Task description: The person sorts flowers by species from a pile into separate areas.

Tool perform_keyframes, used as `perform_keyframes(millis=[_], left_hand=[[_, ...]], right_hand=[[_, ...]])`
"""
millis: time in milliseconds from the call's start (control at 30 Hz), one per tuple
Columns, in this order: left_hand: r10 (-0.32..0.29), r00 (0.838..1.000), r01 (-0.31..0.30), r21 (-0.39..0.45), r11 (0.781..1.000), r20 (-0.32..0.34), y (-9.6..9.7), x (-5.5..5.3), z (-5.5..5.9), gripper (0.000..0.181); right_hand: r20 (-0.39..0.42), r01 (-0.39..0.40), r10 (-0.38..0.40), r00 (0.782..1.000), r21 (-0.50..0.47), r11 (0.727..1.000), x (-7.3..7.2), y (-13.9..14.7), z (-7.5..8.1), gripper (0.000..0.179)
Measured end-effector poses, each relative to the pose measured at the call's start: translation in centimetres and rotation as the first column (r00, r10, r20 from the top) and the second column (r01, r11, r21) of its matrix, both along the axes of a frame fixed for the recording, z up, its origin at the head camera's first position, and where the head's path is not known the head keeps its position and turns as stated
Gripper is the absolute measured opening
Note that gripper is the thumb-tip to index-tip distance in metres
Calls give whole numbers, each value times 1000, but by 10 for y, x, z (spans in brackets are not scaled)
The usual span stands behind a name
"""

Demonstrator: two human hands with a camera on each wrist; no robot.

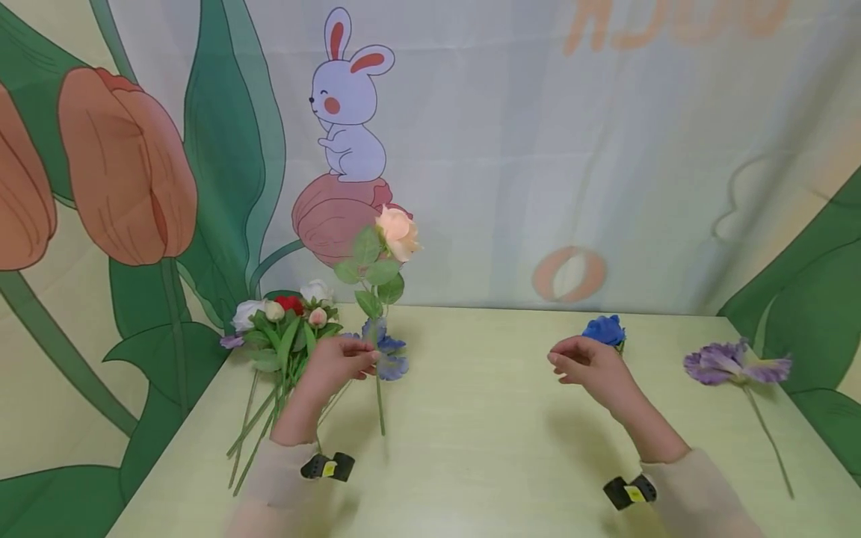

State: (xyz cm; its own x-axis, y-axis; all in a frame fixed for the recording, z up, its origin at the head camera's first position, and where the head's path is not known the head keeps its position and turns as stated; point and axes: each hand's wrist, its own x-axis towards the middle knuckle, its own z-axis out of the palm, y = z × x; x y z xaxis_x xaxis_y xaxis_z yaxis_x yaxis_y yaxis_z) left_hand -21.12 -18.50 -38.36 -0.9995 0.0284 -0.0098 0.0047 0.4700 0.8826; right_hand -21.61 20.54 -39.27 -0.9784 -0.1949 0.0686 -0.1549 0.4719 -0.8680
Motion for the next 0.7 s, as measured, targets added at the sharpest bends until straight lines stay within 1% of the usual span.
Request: perform_keyframes(millis=[100,200,300,500,700], left_hand=[[6,1000,-5,40,999,-11,19,-1,1,24],[-12,1000,14,90,996,-29,37,-3,-1,22],[-20,999,26,138,990,-42,55,-5,-4,20],[-38,998,47,205,978,-45,85,-8,-11,17],[-75,996,83,229,970,-40,105,-9,-16,18]], right_hand=[[4,-39,40,999,-56,998,2,-21,2,27],[5,-73,73,997,-106,992,4,-41,0,25],[13,-90,93,996,-141,986,7,-60,-4,24],[35,-90,97,995,-170,981,9,-92,-13,25],[17,-83,88,996,-184,979,10,-105,-17,24]])
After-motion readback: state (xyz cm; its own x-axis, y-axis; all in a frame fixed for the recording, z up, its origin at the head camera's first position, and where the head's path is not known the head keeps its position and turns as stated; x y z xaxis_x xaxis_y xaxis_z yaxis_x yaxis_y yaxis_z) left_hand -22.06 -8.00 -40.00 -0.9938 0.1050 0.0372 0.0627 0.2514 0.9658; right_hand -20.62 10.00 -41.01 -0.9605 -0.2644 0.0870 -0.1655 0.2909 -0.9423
